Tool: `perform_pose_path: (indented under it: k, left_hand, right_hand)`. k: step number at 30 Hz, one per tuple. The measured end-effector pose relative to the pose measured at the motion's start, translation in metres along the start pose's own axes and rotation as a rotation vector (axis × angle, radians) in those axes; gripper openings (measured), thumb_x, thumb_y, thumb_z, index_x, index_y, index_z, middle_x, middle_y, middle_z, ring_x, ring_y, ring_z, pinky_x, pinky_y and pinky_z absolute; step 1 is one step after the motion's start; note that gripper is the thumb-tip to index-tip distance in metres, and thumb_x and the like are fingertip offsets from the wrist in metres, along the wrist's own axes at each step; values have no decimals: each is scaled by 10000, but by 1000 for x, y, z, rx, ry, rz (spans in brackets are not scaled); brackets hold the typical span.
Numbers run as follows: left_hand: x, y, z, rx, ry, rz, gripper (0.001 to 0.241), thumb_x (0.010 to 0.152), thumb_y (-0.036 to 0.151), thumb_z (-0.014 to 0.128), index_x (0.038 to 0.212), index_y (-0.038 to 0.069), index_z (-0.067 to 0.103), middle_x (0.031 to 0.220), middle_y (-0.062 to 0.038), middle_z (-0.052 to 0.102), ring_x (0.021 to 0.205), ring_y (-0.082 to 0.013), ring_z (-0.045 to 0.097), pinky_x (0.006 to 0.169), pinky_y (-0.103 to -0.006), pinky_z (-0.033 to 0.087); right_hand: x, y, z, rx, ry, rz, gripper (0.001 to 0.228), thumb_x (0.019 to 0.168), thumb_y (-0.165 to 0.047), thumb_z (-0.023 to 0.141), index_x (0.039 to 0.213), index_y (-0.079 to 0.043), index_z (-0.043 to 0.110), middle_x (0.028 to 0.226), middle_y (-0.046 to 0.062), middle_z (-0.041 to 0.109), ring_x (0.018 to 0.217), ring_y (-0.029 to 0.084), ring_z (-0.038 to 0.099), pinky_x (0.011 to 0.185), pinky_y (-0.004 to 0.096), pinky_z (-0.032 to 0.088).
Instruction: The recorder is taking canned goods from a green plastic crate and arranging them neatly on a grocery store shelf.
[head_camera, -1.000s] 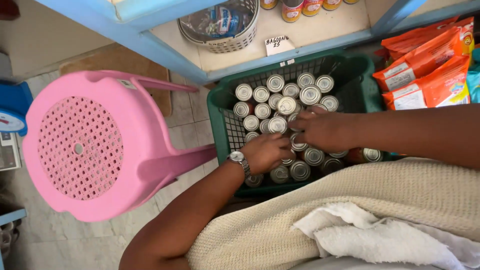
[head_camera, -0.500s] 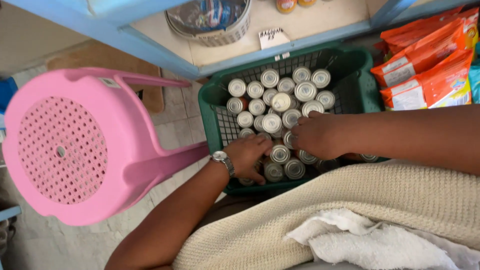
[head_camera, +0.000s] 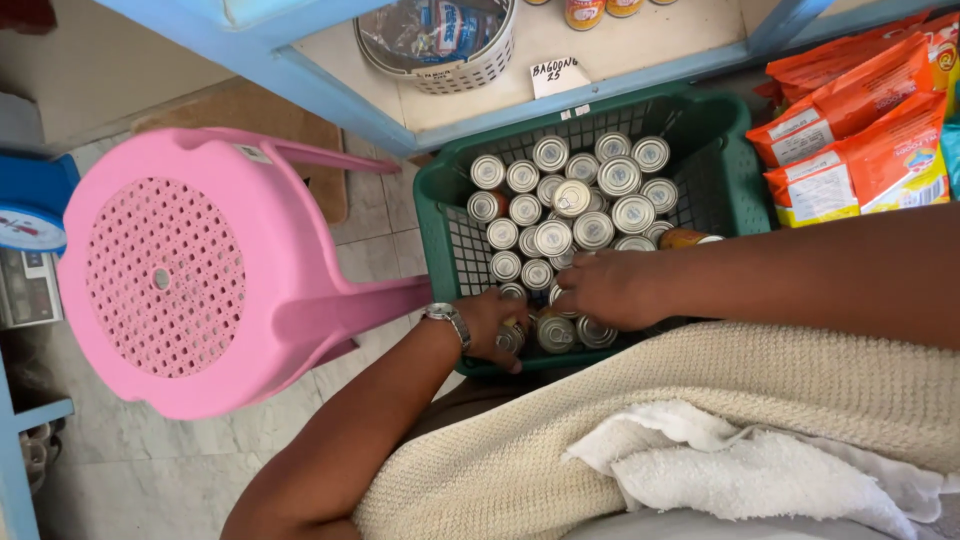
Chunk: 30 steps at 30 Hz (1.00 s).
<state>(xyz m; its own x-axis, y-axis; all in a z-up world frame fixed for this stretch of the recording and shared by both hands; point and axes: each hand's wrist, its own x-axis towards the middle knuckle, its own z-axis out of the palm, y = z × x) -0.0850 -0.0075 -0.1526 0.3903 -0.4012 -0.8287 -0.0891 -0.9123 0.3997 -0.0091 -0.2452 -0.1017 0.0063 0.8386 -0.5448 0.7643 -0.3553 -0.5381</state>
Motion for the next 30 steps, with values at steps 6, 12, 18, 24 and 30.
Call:
perform_pose_path:
  k: [6, 12, 18, 24, 30]
  left_hand:
    - [46, -42, 28, -35, 206, 340, 508, 676, 312, 886, 1155, 265, 724, 1162, -107, 632, 1156, -355, 588, 979, -457, 522]
    - [16, -19, -32, -206, 557, 175, 381, 742, 281, 800, 1108, 222, 714, 1103, -138, 619, 1059, -322, 636, 925, -439, 545]
    - [16, -41, -63, -319, 630, 287, 338, 808, 246, 744, 1144, 219, 754, 1082, -72, 746, 1005, -236, 709, 883, -377, 575]
    - [-10, -45, -92, -784, 404, 294, 311, 923, 199, 649, 1222, 169, 727, 1105, 29, 716, 836, -75, 676, 648, -257, 601]
    - [-22, -54, -103, -1046, 414, 358, 365, 1027, 212, 536, 1349, 164, 701, 1026, -66, 717, 752, -105, 659, 634, -243, 556]
  right_hand:
    - [3, -4, -9, 72, -42, 47, 561, 887, -230, 673, 1429, -237, 529, 1375, 74, 537, 1300, 316, 490, 1064, 455, 437]
    - [37, 39, 15, 324, 138, 19, 586, 900, -150, 642, 1463, -122, 483, 1263, 153, 622, 1171, 338, 610, 1003, 436, 487]
    - [51, 70, 18, 886, 269, 187, 606, 912, -89, 588, 1506, -142, 483, 1216, 67, 698, 1105, 211, 696, 954, 325, 541]
    - [49, 70, -5, 1397, 247, 368, 654, 908, -21, 557, 1535, -163, 432, 1289, 55, 570, 1065, 192, 705, 922, 316, 568]
    - [45, 64, -25, 1693, 413, 254, 387, 990, -150, 541, 1363, -48, 537, 1212, 117, 670, 1024, 241, 708, 890, 352, 565]
